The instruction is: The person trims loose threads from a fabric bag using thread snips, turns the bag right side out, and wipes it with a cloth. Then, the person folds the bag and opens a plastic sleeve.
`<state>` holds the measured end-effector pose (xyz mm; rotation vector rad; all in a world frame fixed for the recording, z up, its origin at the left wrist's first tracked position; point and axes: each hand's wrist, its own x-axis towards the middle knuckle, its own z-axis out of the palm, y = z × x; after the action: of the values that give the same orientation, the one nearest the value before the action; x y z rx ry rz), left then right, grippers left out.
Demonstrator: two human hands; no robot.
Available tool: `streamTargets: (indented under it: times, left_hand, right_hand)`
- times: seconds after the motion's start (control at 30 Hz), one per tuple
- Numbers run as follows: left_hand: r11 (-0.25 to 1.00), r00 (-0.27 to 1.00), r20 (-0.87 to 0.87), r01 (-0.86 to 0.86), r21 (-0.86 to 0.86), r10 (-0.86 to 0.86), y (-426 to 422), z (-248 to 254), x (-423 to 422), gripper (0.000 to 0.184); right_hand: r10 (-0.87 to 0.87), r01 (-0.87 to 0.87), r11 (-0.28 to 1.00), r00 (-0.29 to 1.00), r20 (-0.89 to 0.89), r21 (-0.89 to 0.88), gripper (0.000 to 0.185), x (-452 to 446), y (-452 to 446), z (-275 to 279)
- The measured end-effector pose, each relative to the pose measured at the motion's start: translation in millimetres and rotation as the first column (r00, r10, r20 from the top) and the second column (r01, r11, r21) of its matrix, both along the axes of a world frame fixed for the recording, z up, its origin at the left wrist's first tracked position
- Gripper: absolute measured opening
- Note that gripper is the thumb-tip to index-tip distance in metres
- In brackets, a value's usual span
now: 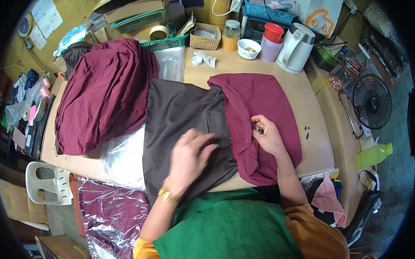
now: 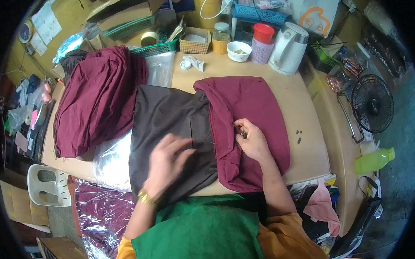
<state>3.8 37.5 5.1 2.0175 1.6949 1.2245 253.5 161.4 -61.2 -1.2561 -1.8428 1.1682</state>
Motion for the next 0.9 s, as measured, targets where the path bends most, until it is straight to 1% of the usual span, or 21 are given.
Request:
streamTargets:
  times: [0.07, 0.1, 0.17, 0.2, 0.27, 0.33, 0.4, 0.47, 0.5, 0.53, 0.57, 0.6, 0.63, 0.67, 0.7, 0.73, 0.77, 0.8, 0.83, 0.87, 0.9]
  left_hand:
    - [0.993, 0.995, -0.102, 0.001, 0.117, 0.011, 37, -26, 26, 0.018]
    - [0.993, 0.995, -0.101, 0.008, 0.120, 0.004, 46, -46, 28, 0.018]
    - [0.995, 0.974, -0.211, 0.069, -0.067, -0.082, 62, -67, 32, 0.016]
    - [0.995, 0.973, -0.213, 0.077, -0.068, -0.090, 62, -70, 31, 0.016]
    - [0.985, 0.999, 0.043, 0.037, -0.166, -0.030, 48, -56, 23, 0.013]
    - [0.995, 0.997, 0.075, -0.029, -0.092, 0.036, 30, -48, 8, 0.010]
    - [0.985, 0.977, 0.170, -0.108, -0.136, 0.131, 5, -35, -12, 0.009]
    - [0.951, 0.933, 0.205, -0.267, -0.158, 0.296, -30, -32, -58, 0.015]
    - [0.893, 0.864, 0.228, -0.425, -0.147, 0.449, -54, -30, -86, 0.029]
    - [0.712, 0.697, 0.146, -0.674, -0.198, 0.702, -91, -60, -148, 0.040]
    - [0.515, 0.561, -0.062, -0.793, -0.325, 0.826, -105, -17, -146, 0.043]
    - [0.532, 0.528, -0.168, -0.846, -0.020, 0.832, -124, -25, -162, 0.041]
    - [0.507, 0.446, -0.405, -0.860, 0.053, 0.798, -140, -27, -169, 0.039]
    - [0.492, 0.531, -0.224, -0.845, -0.210, 0.817, -151, -28, -164, 0.042]
    - [0.488, 0.526, -0.221, -0.848, -0.205, 0.822, -157, -30, -157, 0.042]
    - [0.526, 0.723, -0.313, -0.673, -0.520, 0.616, -159, -30, -143, 0.047]
    - [0.436, 0.884, -0.296, -0.440, -0.785, 0.361, -159, -30, -129, 0.052]
    - [0.507, 0.967, -0.048, -0.174, -0.844, 0.251, -156, -31, -115, 0.053]
    - [0.432, 0.979, -0.143, -0.193, -0.881, 0.144, -149, -39, -111, 0.053]
    - [0.494, 0.978, 0.031, -0.078, -0.866, 0.208, -147, -42, -110, 0.044]
    - [0.767, 0.716, -0.672, -0.320, -0.557, -0.189, -153, -47, -126, 0.035]
  right_hand:
    - [-0.019, 0.019, 1.000, 1.000, 0.007, 0.021, 0.036, 2, -1, -2]
    - [-0.036, 0.035, 0.999, 0.999, 0.016, 0.036, 0.035, 3, -1, -4]
    - [-0.033, 0.034, 0.999, 0.999, -0.015, 0.032, 0.035, 6, -1, -8]
    - [-0.021, 0.023, 0.999, 0.999, -0.048, 0.025, 0.035, 7, 0, -10]
    - [-0.023, 0.025, 0.999, 0.996, -0.081, 0.033, 0.034, 7, -1, -11]
    - [-0.030, 0.032, 0.997, 0.999, -0.039, 0.070, 0.034, 4, -4, -5]
    - [-0.021, 0.022, 0.999, 1.000, -0.018, 0.046, 0.033, 2, -7, 1]
    - [-0.007, 0.007, 0.999, 1.000, 0.008, 0.035, 0.032, 1, -6, 9]
    - [-0.016, 0.015, 0.999, 1.000, 0.023, 0.039, 0.032, 1, -9, 13]
    - [-0.026, 0.024, 0.999, 0.999, 0.038, 0.043, 0.032, 0, -10, 13]
    - [-0.024, 0.023, 0.999, 0.999, 0.031, 0.043, 0.032, 0, -10, 9]
    - [-0.017, 0.015, 0.997, 1.000, 0.023, 0.082, 0.032, 1, -9, 2]
    - [-0.007, 0.004, 0.992, 1.000, 0.016, 0.123, 0.032, 1, -7, -2]
    - [0.001, -0.002, 0.992, 1.000, 0.013, 0.128, 0.032, 0, -7, 1]
    - [-0.008, -0.001, 0.992, 0.998, 0.068, 0.130, 0.032, 0, -8, 6]
    - [-0.018, 0.002, 0.992, 0.992, 0.123, 0.129, 0.033, -1, -9, 10]
    - [-0.016, 0.000, 0.991, 0.992, 0.122, 0.130, 0.033, -4, -10, 11]
    - [0.019, -0.027, 0.995, 0.995, 0.095, 0.092, 0.031, -5, -10, 13]
    - [0.049, -0.052, 0.997, 0.997, 0.067, 0.056, 0.030, -7, -10, 16]
    - [0.042, -0.046, 0.997, 0.997, 0.064, 0.065, 0.030, -14, -10, 23]
    - [0.152, -0.149, 0.988, 0.986, -0.073, 0.045, 0.027, -27, -10, 33]
